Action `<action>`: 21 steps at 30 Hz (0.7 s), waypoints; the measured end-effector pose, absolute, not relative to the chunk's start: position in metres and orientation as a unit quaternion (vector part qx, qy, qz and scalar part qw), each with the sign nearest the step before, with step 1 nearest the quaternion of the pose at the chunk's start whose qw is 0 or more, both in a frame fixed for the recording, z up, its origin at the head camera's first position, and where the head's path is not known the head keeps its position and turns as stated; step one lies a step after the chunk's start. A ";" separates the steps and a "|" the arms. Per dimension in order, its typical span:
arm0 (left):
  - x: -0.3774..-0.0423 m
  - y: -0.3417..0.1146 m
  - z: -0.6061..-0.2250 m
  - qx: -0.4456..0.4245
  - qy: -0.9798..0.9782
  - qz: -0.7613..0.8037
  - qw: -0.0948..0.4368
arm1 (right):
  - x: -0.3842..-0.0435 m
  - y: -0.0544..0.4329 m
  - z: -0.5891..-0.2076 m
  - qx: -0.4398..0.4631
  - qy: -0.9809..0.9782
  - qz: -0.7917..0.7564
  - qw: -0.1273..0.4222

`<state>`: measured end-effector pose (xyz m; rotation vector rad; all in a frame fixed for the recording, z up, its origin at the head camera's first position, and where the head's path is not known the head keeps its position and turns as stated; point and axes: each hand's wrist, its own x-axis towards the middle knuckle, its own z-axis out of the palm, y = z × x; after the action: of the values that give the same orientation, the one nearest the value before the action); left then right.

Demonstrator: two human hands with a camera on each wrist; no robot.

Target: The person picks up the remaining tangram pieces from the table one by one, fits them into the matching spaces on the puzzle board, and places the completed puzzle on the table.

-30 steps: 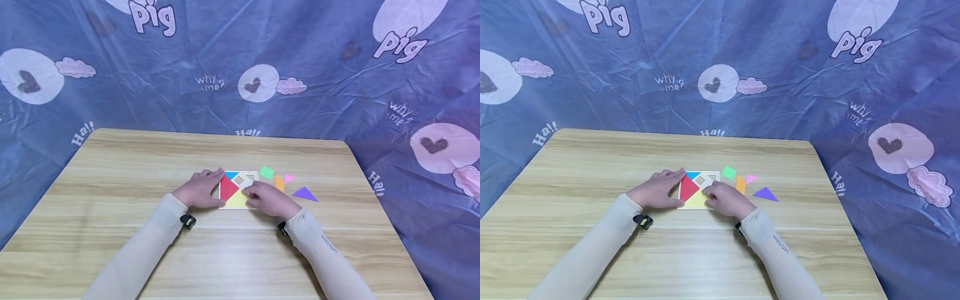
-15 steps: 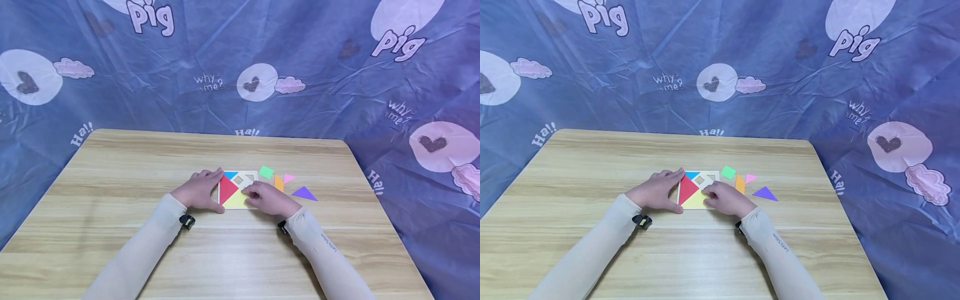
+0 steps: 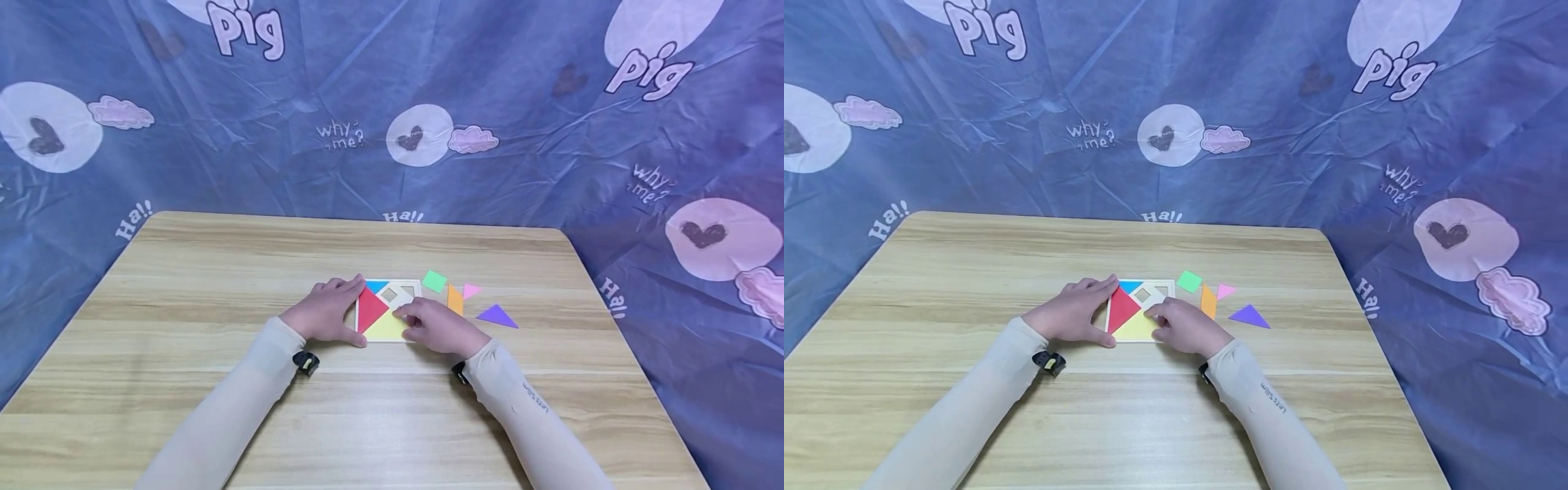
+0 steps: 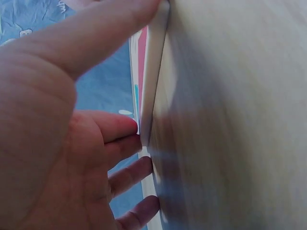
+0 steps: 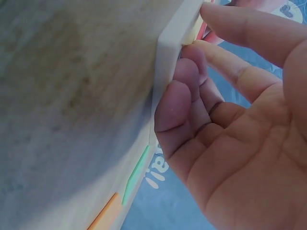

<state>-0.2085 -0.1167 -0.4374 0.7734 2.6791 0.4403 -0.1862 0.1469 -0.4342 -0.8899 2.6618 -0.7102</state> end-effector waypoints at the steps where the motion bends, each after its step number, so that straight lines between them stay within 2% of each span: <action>1: -0.208 -0.117 -0.438 0.270 0.937 0.156 0.159 | -0.186 0.147 -0.434 -0.304 0.913 -0.242 0.124; 16: -0.208 -0.119 -0.439 0.264 0.936 0.173 0.155 | -0.189 0.147 -0.435 -0.281 0.905 -0.275 0.159; 21: -0.208 -0.119 -0.440 0.265 0.935 0.178 0.153 | -0.189 0.149 -0.436 -0.300 0.900 -0.279 0.150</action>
<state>-0.2078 -0.1190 -0.4397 0.7599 2.6828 0.5111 -0.1888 0.1487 -0.4359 -0.8606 2.5854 -0.8028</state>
